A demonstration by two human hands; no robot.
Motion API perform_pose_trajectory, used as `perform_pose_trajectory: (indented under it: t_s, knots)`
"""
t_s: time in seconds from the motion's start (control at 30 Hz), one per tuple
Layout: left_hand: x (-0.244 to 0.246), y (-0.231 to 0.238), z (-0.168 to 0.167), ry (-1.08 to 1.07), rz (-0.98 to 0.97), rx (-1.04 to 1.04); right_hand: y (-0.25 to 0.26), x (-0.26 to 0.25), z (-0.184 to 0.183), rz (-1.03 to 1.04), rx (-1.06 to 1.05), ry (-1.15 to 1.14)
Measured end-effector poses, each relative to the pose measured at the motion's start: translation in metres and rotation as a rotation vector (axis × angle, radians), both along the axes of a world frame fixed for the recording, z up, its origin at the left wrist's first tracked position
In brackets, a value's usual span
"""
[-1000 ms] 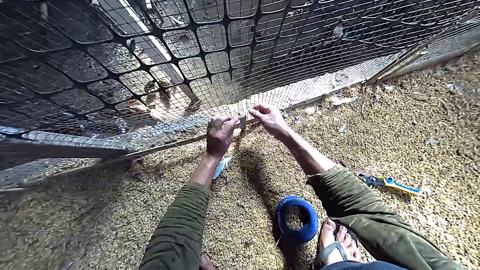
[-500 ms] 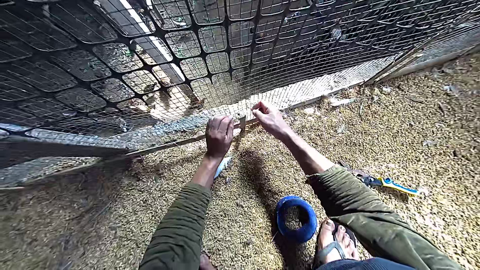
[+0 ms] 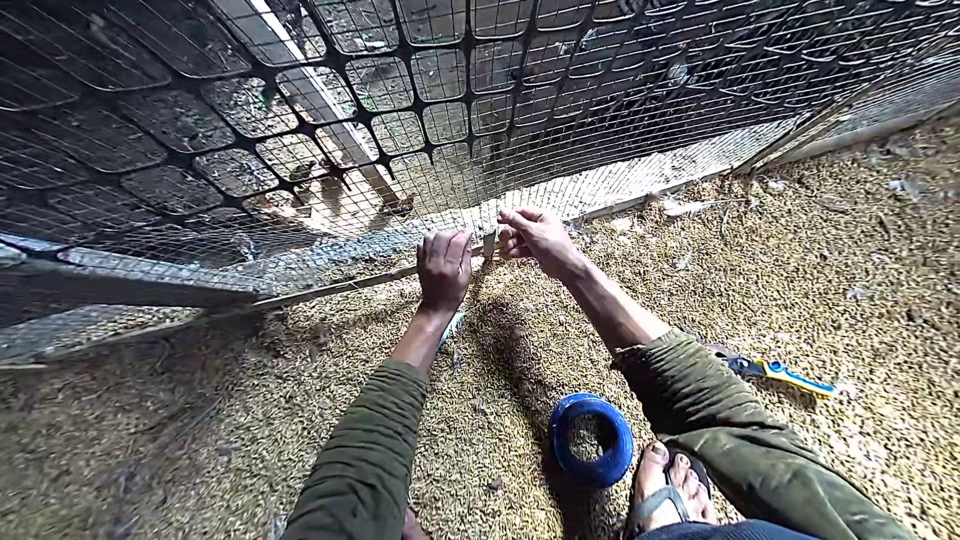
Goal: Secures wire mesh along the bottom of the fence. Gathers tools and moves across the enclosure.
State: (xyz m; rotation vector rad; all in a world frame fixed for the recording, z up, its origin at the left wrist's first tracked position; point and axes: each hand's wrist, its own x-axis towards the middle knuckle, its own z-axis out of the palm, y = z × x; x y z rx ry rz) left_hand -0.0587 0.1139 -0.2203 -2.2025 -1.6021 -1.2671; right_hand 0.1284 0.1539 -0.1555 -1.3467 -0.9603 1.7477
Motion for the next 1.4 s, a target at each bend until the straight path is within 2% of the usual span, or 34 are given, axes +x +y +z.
perform_pose_trajectory:
  t_s: [0.13, 0.37, 0.47, 0.73, 0.87, 1.0, 1.13, 1.33, 1.4]
  knots:
    - [0.000, 0.001, -0.002, 0.017, 0.006, 0.016, 0.002, 0.003, 0.007, -0.061, -0.107, 0.095]
    - [0.002, 0.003, -0.001, 0.063, 0.031, 0.023, -0.001, 0.006, -0.005, -0.014, 0.104, -0.143]
    - [0.004, 0.003, -0.002, 0.059, 0.046, 0.028, -0.004, 0.001, -0.006, -0.061, 0.145, -0.191]
    - [0.008, 0.004, -0.001, 0.050, 0.077, 0.062, -0.010, -0.002, -0.011, -0.139, 0.201, -0.179]
    - [0.004, -0.004, 0.002, -0.020, 0.050, 0.031, -0.013, 0.000, -0.010, -0.152, 0.182, -0.168]
    - [-0.012, -0.030, 0.007, -0.126, 0.107, -0.071, -0.022, 0.004, -0.007, -0.131, 0.207, -0.175]
    - [-0.037, -0.067, 0.006, -0.192, 0.230, -0.302, -0.023, 0.001, -0.013, -0.173, 0.179, -0.124]
    - [-0.060, -0.106, -0.006, -0.151, 0.310, -0.590, -0.025, -0.003, -0.018, -0.244, 0.135, -0.063]
    - [-0.063, -0.114, -0.011, -0.145, 0.323, -0.617, -0.028, -0.002, -0.019, -0.227, 0.159, -0.077]
